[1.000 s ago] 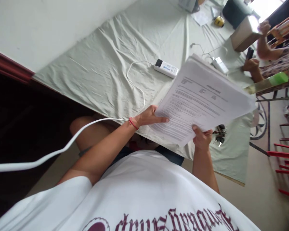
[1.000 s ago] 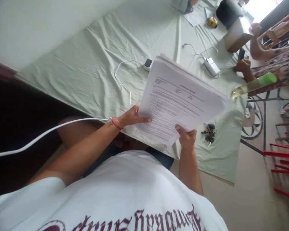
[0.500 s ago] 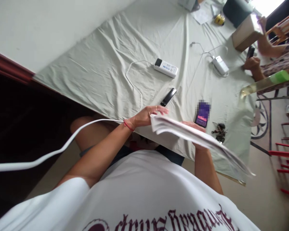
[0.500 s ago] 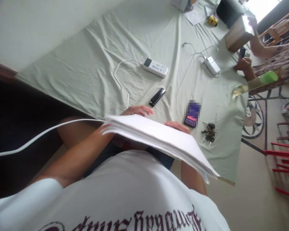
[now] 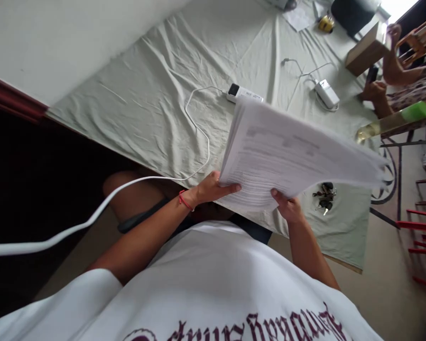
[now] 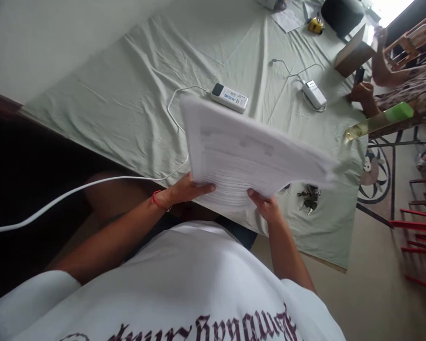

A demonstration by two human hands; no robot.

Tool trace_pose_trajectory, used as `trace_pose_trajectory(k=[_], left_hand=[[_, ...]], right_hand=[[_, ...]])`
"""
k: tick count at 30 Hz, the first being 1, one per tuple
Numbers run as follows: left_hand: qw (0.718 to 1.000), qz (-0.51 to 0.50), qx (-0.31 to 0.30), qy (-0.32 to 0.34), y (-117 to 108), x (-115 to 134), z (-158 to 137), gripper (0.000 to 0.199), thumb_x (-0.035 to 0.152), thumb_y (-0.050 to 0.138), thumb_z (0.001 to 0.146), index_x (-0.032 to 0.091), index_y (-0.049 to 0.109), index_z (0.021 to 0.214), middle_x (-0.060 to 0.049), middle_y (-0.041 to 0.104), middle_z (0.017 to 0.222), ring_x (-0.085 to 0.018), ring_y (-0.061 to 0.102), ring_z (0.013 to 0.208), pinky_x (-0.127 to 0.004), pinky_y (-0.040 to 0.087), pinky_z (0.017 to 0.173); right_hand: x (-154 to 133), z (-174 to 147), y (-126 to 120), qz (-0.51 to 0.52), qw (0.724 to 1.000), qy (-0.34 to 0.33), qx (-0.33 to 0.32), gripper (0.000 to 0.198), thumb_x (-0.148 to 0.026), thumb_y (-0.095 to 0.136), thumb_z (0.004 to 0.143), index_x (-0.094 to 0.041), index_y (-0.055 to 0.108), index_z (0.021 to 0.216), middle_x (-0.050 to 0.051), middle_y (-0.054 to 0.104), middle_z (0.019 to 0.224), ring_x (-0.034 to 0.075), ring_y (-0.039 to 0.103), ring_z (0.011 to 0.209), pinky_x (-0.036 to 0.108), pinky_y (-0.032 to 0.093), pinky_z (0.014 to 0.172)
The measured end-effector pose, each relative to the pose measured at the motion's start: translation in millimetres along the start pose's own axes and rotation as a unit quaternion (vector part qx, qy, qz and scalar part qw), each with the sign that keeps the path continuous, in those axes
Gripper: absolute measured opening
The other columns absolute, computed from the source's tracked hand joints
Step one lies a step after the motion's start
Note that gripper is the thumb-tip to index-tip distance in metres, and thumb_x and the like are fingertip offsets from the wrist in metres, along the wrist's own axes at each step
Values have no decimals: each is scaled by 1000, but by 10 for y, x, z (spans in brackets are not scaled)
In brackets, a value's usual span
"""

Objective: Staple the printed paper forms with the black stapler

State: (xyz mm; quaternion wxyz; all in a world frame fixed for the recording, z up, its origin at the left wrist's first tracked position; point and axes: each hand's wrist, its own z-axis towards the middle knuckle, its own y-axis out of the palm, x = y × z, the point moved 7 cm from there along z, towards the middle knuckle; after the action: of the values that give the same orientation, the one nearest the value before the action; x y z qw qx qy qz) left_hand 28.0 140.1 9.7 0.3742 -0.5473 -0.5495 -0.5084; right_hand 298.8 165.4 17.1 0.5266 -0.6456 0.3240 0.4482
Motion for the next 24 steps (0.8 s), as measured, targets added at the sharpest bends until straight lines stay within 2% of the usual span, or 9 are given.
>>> trace_pose_trajectory(k=[3, 6, 10, 14, 20, 24], left_hand=[[998, -36, 1, -60, 91, -198, -157, 71, 68, 82, 81, 14, 77, 127, -17, 77, 132, -38, 69, 129, -52, 55, 114], [993, -64, -2, -94, 153, -294, -246, 75, 69, 81, 81, 16, 75, 134, -15, 75, 137, -38, 67, 133, -52, 52, 118], [991, -115, -15, -69, 141, -236, -229, 71, 69, 76, 87, 15, 75, 134, -15, 77, 132, -39, 71, 127, -54, 54, 115], [983, -184, 5, -26, 83, -160, -159, 72, 65, 76, 90, 14, 70, 141, -17, 73, 140, -39, 68, 133, -54, 53, 116], [958, -272, 40, -77, 70, -275, -112, 81, 63, 91, 75, 15, 72, 137, -19, 74, 137, -40, 70, 130, -59, 51, 119], [960, -263, 36, -91, 63, -301, -96, 81, 61, 93, 73, 17, 71, 137, -17, 72, 142, -38, 67, 135, -56, 50, 122]], right_hand=[[269, -145, 89, 136, 980, 145, -30, 53, -61, 88, 75, -29, 83, 117, 6, 83, 122, 33, 76, 124, 52, 61, 111], [334, -265, 164, 187, 959, 211, -41, 58, -61, 91, 73, -31, 81, 121, 4, 80, 132, 33, 75, 125, 53, 62, 110], [204, -288, 169, 170, 966, 191, -40, 57, -59, 89, 76, -29, 81, 123, 6, 81, 130, 34, 72, 130, 53, 59, 114], [71, -280, 227, 127, 975, 147, -108, 53, -58, 85, 83, -28, 80, 127, 5, 80, 132, 32, 71, 131, 51, 58, 116], [-18, -252, 245, 95, 982, 100, -133, 48, -55, 82, 87, -29, 80, 126, 5, 79, 133, 31, 73, 127, 50, 58, 114], [-57, -244, 229, 85, 983, 97, -134, 46, -53, 82, 87, -29, 80, 126, 5, 80, 132, 32, 74, 125, 52, 59, 113]])
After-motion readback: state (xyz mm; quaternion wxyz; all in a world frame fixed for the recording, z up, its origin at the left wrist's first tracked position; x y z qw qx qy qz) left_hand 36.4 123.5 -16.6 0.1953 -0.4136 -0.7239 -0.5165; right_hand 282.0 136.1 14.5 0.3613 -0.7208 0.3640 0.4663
